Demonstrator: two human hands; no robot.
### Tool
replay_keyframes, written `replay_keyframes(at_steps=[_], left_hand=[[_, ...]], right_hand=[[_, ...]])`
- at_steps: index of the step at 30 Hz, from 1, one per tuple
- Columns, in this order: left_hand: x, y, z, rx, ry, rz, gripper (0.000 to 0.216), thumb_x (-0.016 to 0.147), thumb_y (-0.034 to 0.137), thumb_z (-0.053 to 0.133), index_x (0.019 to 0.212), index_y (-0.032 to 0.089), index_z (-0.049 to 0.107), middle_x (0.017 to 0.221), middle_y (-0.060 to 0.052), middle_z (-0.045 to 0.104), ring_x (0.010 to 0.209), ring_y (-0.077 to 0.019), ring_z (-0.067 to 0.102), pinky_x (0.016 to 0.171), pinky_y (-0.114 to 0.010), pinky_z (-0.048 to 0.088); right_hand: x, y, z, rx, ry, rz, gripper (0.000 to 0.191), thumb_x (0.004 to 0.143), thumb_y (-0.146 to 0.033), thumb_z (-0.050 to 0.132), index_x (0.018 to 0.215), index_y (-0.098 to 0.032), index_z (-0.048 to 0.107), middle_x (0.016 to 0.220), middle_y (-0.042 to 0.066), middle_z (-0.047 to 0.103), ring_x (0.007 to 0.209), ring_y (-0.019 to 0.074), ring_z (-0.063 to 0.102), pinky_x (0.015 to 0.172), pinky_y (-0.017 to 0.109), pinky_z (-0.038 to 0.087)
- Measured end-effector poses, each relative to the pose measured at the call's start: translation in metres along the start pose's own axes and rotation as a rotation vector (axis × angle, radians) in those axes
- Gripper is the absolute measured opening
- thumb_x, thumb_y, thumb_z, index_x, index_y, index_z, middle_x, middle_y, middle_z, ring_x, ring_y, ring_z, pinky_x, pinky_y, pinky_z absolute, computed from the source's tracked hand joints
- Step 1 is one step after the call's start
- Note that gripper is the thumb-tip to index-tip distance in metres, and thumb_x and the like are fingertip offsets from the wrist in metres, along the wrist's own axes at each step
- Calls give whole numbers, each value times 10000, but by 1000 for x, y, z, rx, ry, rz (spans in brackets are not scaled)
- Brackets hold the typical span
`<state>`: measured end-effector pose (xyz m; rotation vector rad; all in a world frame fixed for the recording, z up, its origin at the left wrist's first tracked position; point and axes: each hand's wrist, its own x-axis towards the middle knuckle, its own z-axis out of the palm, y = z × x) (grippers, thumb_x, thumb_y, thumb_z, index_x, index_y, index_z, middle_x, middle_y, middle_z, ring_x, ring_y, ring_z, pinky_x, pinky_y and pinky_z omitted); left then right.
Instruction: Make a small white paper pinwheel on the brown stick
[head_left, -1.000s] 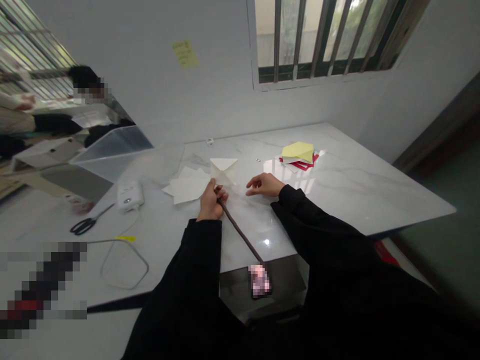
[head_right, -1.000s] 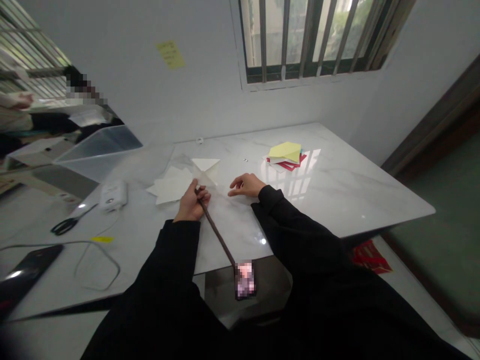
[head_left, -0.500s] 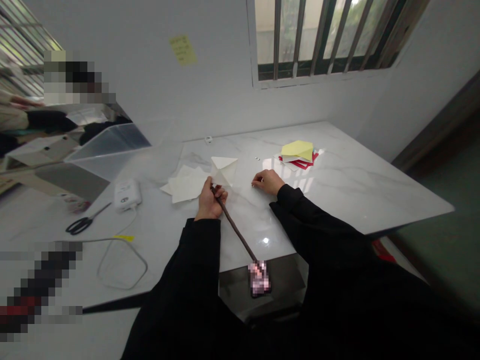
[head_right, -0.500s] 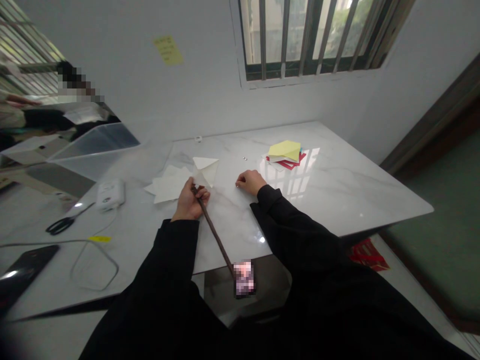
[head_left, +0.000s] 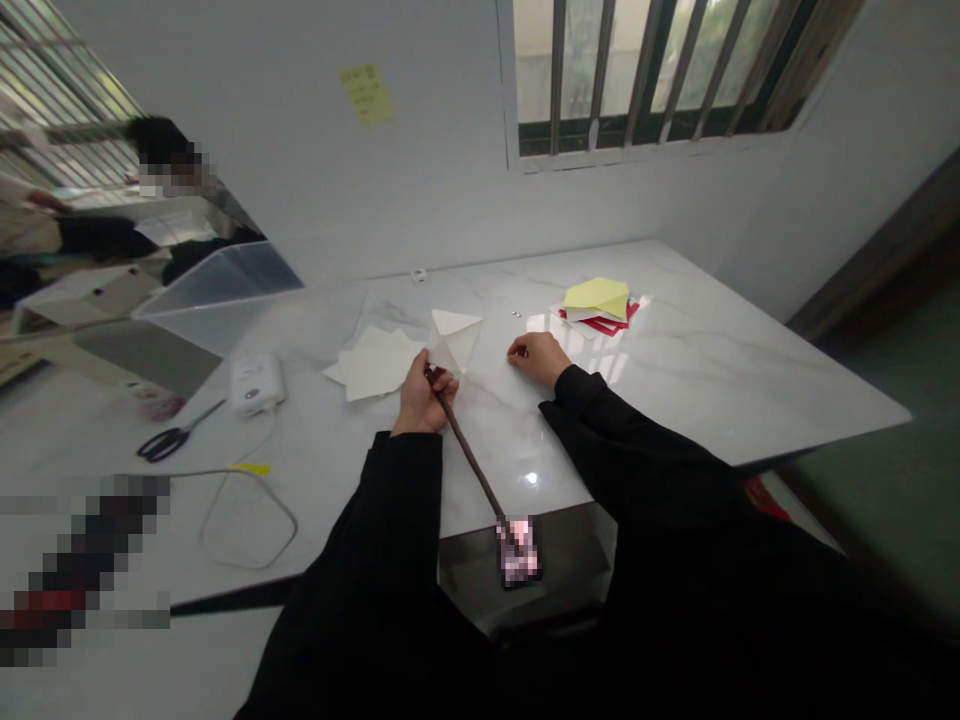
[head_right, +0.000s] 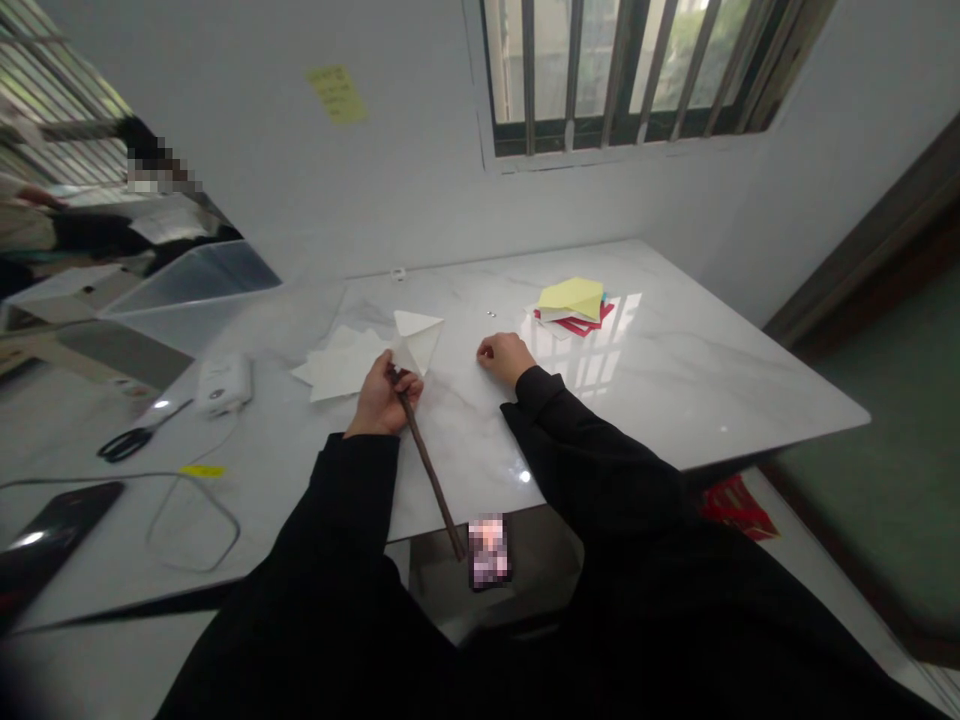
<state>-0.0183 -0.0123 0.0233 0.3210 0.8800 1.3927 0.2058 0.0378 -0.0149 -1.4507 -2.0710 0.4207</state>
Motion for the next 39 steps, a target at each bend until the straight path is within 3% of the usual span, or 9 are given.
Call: replay_keyframes(at_steps=[7,13,16,20,25,29,33,36,39], left_hand=[[1,-2,-2,1,-14,14,369,993,310,635,708,210,423,525,94,392,343,-29,306,380,-191,272],[0,-3,-1,5,-17,21,352,1001,288,607,714,211,420,519,98,385,339,-29,296,381,-191,274],[0,-4,-1,13,1,49,374,968,305,658,712,216,401,520,102,389,341,-28,297,383,-192,271],[0,-8,2,68,50,140,357,933,301,700,735,217,415,536,107,401,343,-24,283,376,-188,251],[-3,-14,6,196,63,226,302,920,305,705,769,209,461,564,105,401,349,-16,263,370,-183,203],[-4,-14,7,276,113,265,343,863,378,768,772,212,483,586,100,420,356,-20,283,373,-194,210],[-4,-14,6,285,93,276,345,834,359,783,757,209,482,597,92,425,361,-16,281,375,-190,213],[-4,-12,5,264,-1,215,315,797,286,767,737,212,467,587,96,390,365,-17,266,370,-182,215],[-6,-11,5,307,-112,175,234,709,201,757,774,205,532,593,101,384,379,-20,279,375,-171,236]], right_hand=[[16,1,0,-41,-5,-36,168,908,-110,667,945,-165,821,993,127,782,961,259,683,895,349,475],[39,13,-3,-75,87,-19,254,938,-59,576,1039,-139,795,1121,153,761,1040,257,669,959,358,464],[35,7,-2,84,190,-2,190,1000,-216,598,1036,-158,775,1085,113,759,960,213,676,952,334,482],[13,-16,-1,443,267,-27,328,1044,-453,550,1092,-188,738,1013,63,756,844,162,688,860,293,528],[-17,-43,-6,651,163,-56,526,922,-572,707,1314,-226,645,1025,58,755,839,168,699,781,291,562],[-28,-47,-2,814,79,-11,630,894,-616,702,1375,-222,593,1058,71,744,848,172,704,723,283,590],[-26,-41,7,796,87,-1,558,846,-473,774,1325,-227,627,987,34,737,773,146,677,718,277,597],[-21,-34,11,780,144,24,405,842,-308,725,1233,-215,668,918,9,733,710,122,655,712,267,591],[-16,-29,10,836,209,65,300,830,-267,680,1119,-189,694,904,17,728,696,118,643,659,251,581]])
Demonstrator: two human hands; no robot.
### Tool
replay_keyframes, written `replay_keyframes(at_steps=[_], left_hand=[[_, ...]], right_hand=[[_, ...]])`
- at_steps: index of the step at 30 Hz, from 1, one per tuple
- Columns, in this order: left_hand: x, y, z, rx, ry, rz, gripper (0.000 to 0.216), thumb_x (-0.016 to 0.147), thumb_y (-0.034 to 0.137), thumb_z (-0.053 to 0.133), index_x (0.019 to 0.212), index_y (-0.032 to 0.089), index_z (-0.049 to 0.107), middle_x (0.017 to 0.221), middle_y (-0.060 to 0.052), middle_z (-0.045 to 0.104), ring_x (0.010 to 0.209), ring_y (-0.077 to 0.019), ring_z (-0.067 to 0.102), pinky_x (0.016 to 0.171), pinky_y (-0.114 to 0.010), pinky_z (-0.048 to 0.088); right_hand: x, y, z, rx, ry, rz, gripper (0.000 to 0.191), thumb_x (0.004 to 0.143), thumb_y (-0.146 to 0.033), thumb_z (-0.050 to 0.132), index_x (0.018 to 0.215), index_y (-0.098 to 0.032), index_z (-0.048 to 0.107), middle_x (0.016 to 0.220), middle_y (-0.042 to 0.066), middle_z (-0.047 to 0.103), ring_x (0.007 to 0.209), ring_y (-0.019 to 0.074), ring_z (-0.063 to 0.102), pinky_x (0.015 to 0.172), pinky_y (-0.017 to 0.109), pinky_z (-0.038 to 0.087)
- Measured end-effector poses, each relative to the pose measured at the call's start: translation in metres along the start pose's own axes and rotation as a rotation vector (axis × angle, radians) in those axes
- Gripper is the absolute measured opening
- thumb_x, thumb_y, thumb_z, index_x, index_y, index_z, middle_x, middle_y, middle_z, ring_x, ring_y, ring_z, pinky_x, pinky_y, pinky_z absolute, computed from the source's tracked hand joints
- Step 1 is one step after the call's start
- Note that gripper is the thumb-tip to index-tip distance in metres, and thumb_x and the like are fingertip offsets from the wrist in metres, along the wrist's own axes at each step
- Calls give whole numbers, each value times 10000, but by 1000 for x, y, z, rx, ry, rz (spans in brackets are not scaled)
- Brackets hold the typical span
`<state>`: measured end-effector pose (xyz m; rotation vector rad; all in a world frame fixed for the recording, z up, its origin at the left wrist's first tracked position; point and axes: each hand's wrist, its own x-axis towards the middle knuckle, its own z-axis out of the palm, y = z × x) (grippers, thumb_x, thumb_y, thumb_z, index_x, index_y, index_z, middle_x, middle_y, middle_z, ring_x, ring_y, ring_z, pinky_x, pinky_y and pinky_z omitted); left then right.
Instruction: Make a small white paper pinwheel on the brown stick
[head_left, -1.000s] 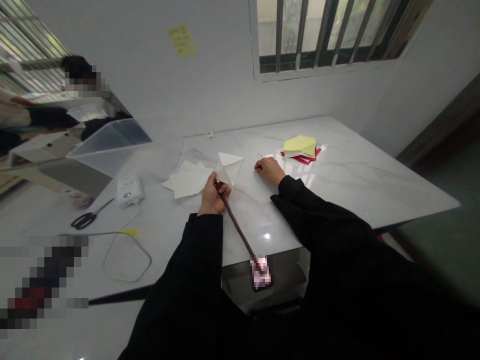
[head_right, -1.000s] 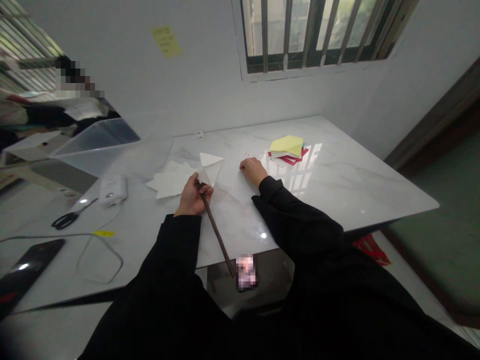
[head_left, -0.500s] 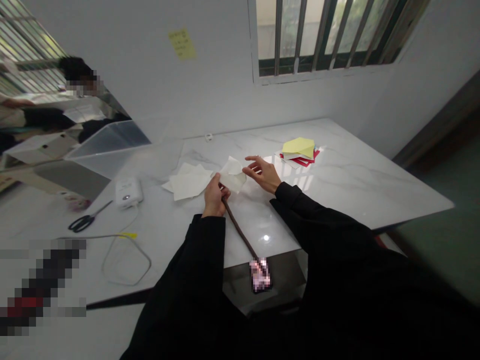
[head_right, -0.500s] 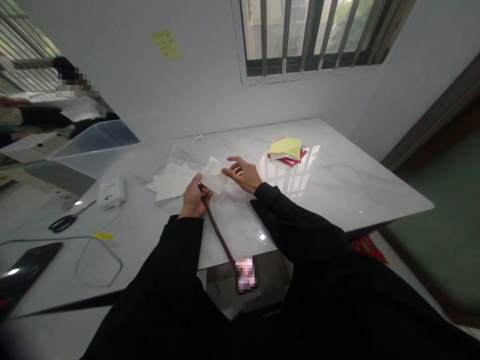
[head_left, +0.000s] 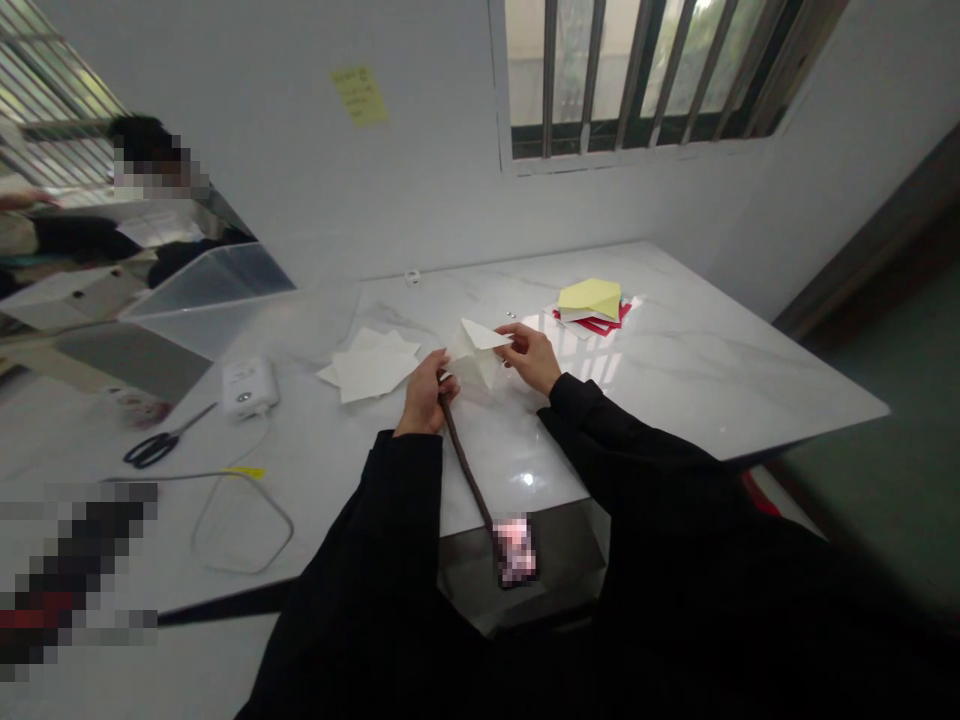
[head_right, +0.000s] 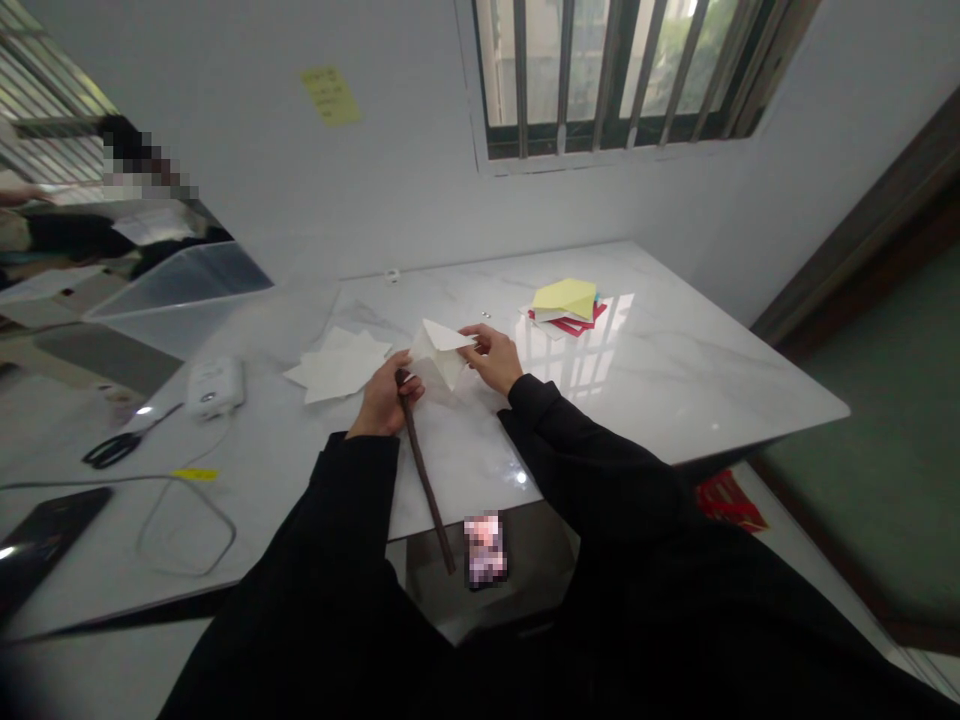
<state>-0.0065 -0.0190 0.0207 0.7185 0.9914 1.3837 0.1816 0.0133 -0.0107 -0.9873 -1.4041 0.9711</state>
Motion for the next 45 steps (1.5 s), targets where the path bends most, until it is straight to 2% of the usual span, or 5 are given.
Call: replay_keyframes(at_steps=[10,21,29,34,45], left_hand=[[-7,-11,3,356,-199,9,410,562,64,772,947,183,698,677,28,611,461,-77,449,410,-174,318],[9,-15,-7,555,30,247,313,865,464,734,966,170,697,608,47,520,459,-104,444,426,-205,339],[1,-9,0,618,50,410,303,926,353,662,678,192,594,493,51,444,439,-104,402,438,-215,284],[2,-8,-2,608,78,451,341,926,350,660,638,191,570,520,47,426,469,-97,389,444,-210,280],[1,-4,4,366,274,171,404,859,528,752,730,167,623,539,52,464,413,-83,389,386,-209,358]], right_hand=[[5,1,-4,34,117,150,350,902,-525,637,960,-181,658,833,28,681,800,171,627,617,237,515],[5,-1,-1,219,172,254,191,763,-325,664,903,-196,684,778,-25,628,751,120,582,674,228,493],[1,-6,3,191,133,314,365,797,-538,747,952,-219,662,862,-10,618,749,128,601,634,246,529],[3,-1,3,202,160,368,228,800,-287,698,1010,-217,642,823,-23,652,699,117,595,601,223,507],[7,9,-5,28,210,31,116,773,-294,691,845,-223,634,1034,32,730,920,182,668,684,264,572]])
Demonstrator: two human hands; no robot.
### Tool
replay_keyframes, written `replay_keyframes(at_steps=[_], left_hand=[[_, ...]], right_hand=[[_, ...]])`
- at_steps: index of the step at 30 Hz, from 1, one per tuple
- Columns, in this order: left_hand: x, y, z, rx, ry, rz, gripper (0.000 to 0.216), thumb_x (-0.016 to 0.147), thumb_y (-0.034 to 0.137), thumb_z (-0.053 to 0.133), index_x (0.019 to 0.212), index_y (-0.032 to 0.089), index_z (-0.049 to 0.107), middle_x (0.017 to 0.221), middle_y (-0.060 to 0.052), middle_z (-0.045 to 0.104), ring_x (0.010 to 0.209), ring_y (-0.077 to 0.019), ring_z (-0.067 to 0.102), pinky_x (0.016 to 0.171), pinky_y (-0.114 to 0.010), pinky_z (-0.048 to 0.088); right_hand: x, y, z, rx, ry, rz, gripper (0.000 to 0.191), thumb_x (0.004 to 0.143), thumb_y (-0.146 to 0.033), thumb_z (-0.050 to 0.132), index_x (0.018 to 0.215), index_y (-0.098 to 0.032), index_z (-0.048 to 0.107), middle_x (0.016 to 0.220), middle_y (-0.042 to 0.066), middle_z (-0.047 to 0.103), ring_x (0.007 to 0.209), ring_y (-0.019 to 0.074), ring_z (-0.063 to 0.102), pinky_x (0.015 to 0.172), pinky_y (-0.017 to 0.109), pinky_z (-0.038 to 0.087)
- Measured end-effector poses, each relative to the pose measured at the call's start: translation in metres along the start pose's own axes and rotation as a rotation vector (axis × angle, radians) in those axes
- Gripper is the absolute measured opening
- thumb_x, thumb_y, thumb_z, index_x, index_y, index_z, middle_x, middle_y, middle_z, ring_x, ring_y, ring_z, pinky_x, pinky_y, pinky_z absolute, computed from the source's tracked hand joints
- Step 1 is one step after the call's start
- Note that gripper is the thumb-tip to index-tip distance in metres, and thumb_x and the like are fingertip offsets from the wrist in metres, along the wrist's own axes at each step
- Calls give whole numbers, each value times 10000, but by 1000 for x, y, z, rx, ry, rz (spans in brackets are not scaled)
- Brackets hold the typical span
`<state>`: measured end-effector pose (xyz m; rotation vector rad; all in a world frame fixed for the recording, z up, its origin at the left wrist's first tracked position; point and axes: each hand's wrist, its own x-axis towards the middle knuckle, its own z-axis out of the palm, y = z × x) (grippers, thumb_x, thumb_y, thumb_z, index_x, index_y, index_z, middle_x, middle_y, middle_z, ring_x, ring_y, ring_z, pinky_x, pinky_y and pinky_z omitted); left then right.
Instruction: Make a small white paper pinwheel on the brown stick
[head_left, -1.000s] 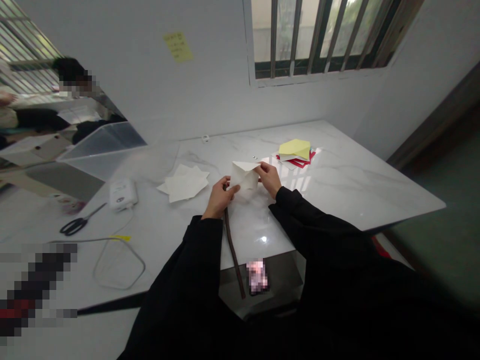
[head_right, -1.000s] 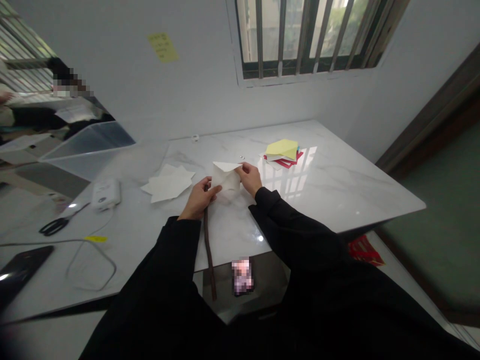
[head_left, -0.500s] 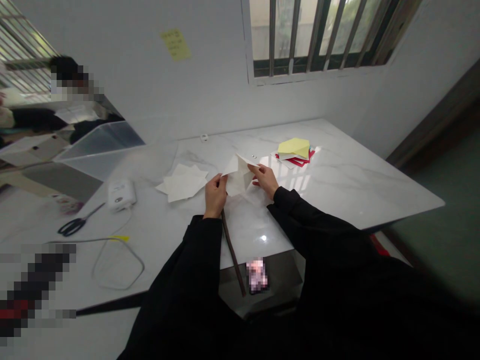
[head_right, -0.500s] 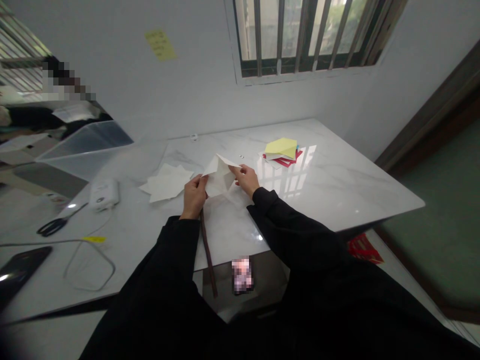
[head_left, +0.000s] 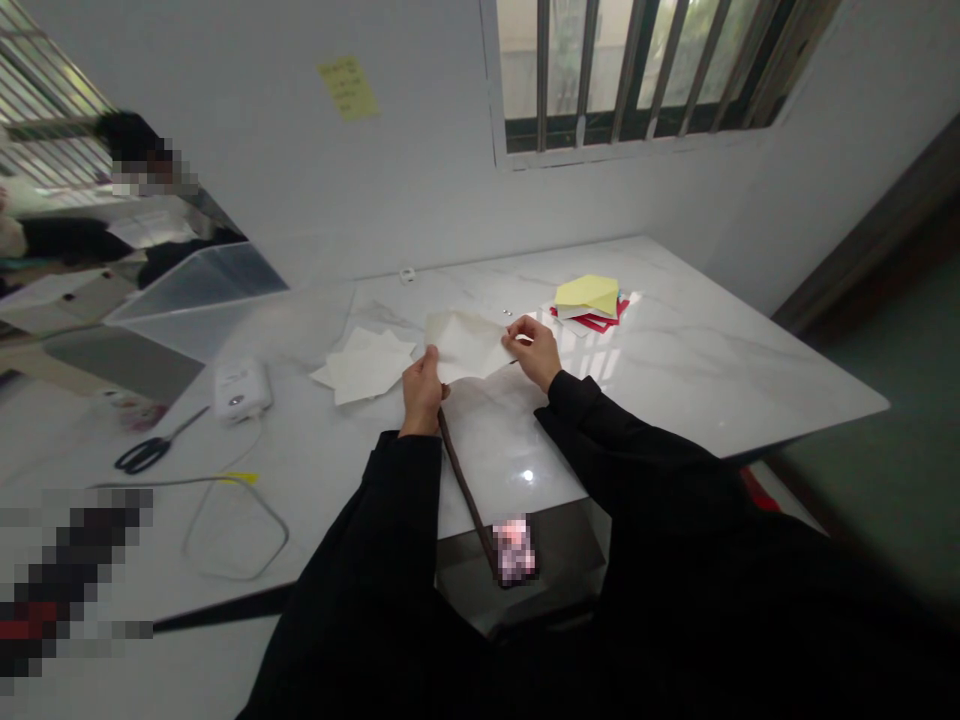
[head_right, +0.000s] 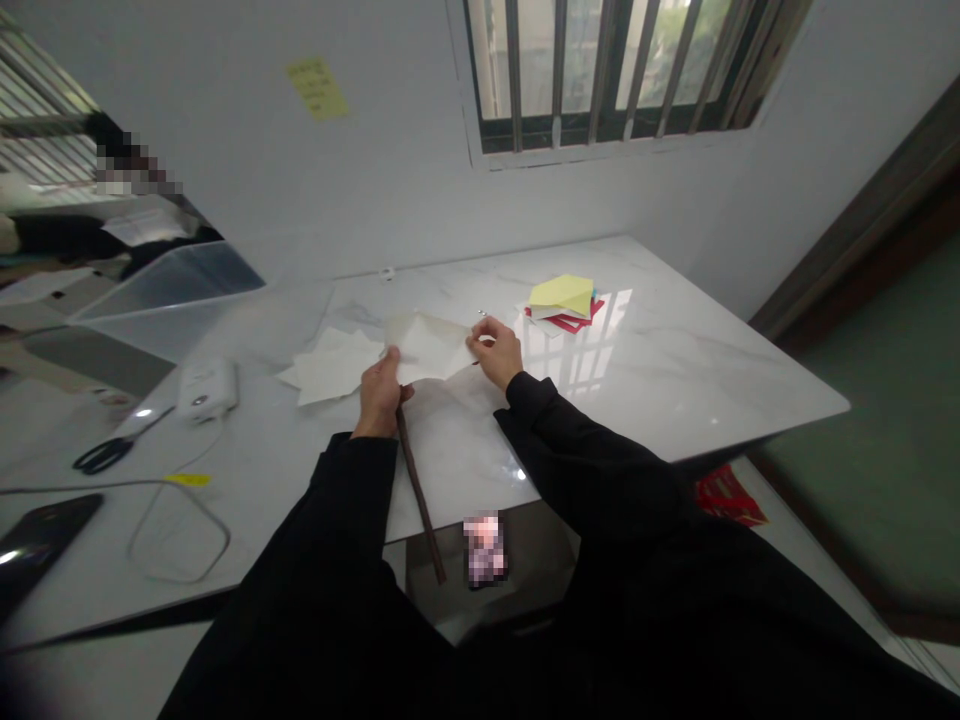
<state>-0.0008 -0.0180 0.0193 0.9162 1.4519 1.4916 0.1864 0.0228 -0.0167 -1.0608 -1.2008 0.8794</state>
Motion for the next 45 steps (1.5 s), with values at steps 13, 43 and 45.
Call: replay_keyframes(at_steps=[13,43,45], left_hand=[[-1,6,-4,-173,-64,-88,355,799,481,792,794,177,610,656,26,586,432,-68,462,372,-189,328],[-3,1,-12,-145,-443,-79,372,787,449,772,997,147,717,730,43,504,417,-12,226,390,-204,137],[-3,1,-12,-137,-437,-79,361,784,441,770,985,146,719,734,40,505,420,-13,232,393,-205,143]], right_hand=[[10,3,-6,278,-170,220,360,799,-282,733,1149,-216,781,857,6,737,751,146,638,747,294,544],[76,-42,-113,-449,504,-74,322,984,-282,420,1165,-174,663,1178,147,711,1156,309,663,994,488,546],[95,-48,-141,-696,517,-277,488,992,-216,310,1387,-188,594,1411,168,620,1354,327,564,1097,547,475]])
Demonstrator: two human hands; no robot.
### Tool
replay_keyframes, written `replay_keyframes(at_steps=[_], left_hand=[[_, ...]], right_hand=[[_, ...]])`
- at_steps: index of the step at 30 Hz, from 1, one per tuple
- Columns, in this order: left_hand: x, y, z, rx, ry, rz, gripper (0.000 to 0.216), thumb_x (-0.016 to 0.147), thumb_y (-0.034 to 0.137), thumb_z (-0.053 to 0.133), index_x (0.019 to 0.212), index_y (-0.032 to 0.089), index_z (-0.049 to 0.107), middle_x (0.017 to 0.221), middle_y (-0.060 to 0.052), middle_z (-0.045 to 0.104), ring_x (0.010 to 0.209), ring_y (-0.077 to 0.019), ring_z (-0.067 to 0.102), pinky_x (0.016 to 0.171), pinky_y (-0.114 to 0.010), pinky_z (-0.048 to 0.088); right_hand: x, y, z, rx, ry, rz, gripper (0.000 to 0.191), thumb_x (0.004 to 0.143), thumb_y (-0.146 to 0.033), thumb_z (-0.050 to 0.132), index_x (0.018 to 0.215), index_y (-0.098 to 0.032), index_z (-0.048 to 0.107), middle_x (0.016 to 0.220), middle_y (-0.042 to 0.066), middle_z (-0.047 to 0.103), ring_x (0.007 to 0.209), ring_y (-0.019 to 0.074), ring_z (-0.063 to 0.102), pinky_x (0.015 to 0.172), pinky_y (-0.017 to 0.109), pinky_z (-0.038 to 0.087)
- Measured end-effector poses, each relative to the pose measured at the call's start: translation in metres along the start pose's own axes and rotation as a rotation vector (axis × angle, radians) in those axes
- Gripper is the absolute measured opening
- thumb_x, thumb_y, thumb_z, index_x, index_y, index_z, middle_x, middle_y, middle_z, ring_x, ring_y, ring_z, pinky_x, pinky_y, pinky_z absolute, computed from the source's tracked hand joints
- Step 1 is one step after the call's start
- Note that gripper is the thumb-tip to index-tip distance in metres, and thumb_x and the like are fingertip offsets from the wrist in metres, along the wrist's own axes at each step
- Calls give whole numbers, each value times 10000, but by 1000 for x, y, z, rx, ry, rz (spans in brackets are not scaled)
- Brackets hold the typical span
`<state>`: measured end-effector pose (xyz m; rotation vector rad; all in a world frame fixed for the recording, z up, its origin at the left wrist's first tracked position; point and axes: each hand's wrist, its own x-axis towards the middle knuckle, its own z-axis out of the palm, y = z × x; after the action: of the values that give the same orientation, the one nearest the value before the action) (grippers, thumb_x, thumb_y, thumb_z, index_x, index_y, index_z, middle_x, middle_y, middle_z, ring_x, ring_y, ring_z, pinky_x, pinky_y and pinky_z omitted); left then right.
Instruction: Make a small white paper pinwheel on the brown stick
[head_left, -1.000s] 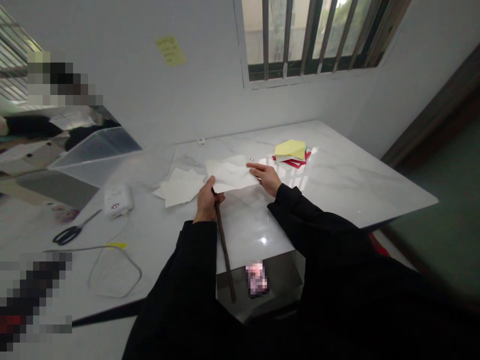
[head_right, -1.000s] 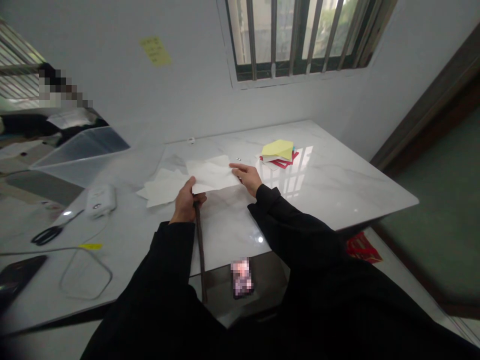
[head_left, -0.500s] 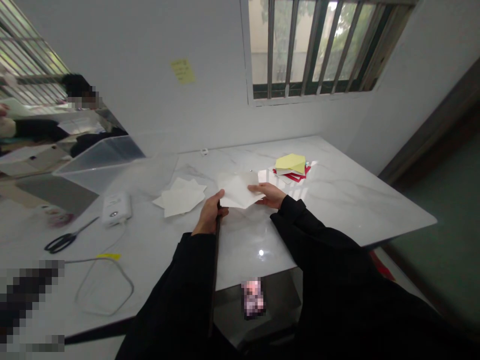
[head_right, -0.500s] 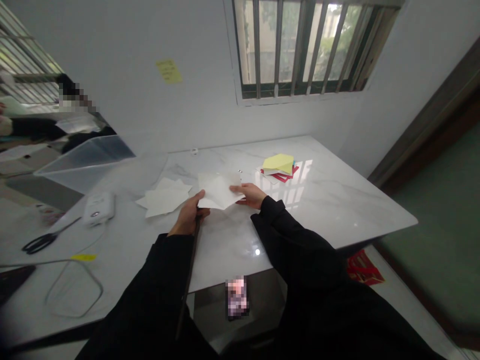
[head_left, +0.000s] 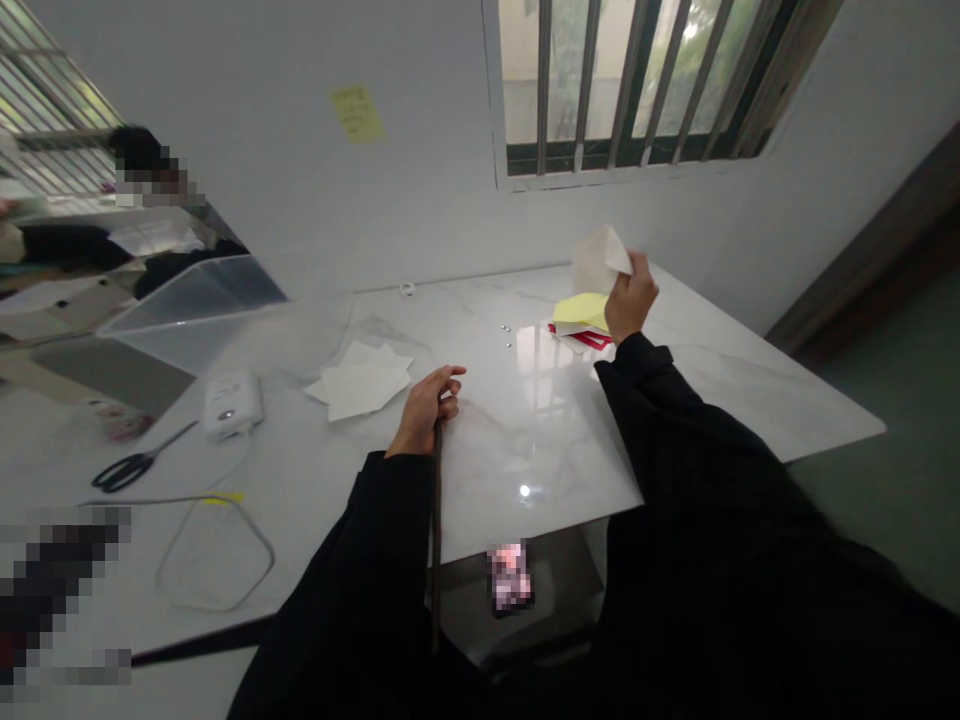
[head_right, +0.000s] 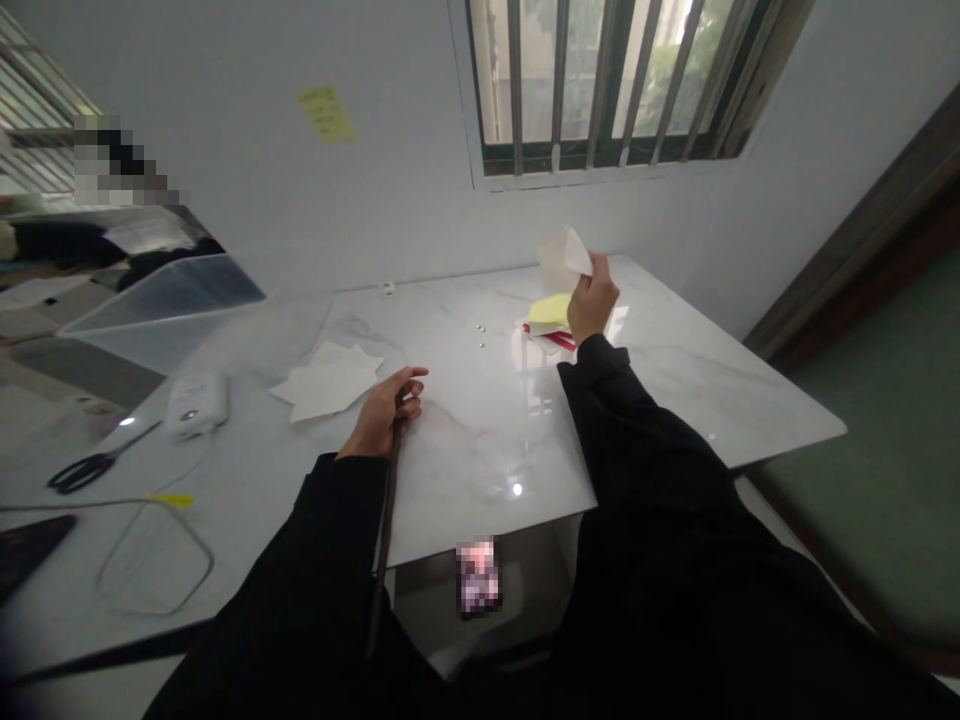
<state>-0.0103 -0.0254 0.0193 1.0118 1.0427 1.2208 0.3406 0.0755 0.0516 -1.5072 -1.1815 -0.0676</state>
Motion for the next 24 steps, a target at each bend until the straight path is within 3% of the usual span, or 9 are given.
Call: replay_keyframes(at_steps=[3,5,9,11,13,16,19,22,24], left_hand=[[-2,1,2,9,5,0,355,786,440,772,976,145,720,735,40,500,422,-14,232,394,-209,145],[-3,2,4,30,3,-7,357,792,450,768,981,151,722,732,41,496,418,-18,229,387,-217,134],[-3,1,5,47,-18,1,373,792,468,769,983,150,726,729,39,498,417,-20,232,386,-219,133],[-1,-1,4,35,-27,13,374,789,467,774,973,144,724,724,40,497,418,-15,228,393,-213,135],[0,-2,4,18,-33,21,367,791,459,775,967,142,722,719,41,494,418,-12,227,400,-206,143],[1,-1,5,9,-23,18,354,799,455,769,963,145,717,707,44,487,413,-14,230,400,-205,137],[2,0,6,7,-12,7,347,795,451,771,958,151,713,691,51,475,405,-15,224,397,-206,124],[3,-1,5,17,-12,4,351,780,439,783,968,151,713,687,55,474,402,-13,233,397,-199,135],[4,-4,3,30,-11,7,359,770,436,789,971,148,715,684,56,473,402,-12,240,396,-196,139]], right_hand=[[17,25,-1,-255,-110,-265,594,978,-181,322,1547,-215,490,1656,135,391,1547,325,357,1210,588,359],[8,43,8,-341,-259,-318,581,1000,-187,320,1554,-216,495,1682,124,366,1577,318,301,1258,623,257],[-26,75,26,-448,-819,-203,562,1059,-486,420,1550,-226,509,1671,168,397,1556,404,312,1225,742,162],[-34,82,28,-470,-866,-168,667,1041,-610,435,1587,-226,461,1710,179,324,1584,429,239,1222,755,119],[-36,79,25,-467,-764,-183,702,1038,-629,436,1607,-218,430,1726,178,289,1609,419,175,1234,740,85],[-35,55,16,-398,-550,-240,590,1032,-526,495,1517,-193,541,1685,173,372,1597,381,217,1260,671,133],[-55,7,-4,-140,-539,-221,357,1009,-431,544,1148,-171,747,1376,188,660,1376,334,522,1202,534,358],[-113,-50,-43,283,-807,-55,362,965,-520,623,818,-204,723,935,104,742,941,258,680,939,430,548],[-168,-80,-73,620,-1254,48,386,935,-566,662,777,-218,713,801,43,716,767,197,669,779,348,568]])
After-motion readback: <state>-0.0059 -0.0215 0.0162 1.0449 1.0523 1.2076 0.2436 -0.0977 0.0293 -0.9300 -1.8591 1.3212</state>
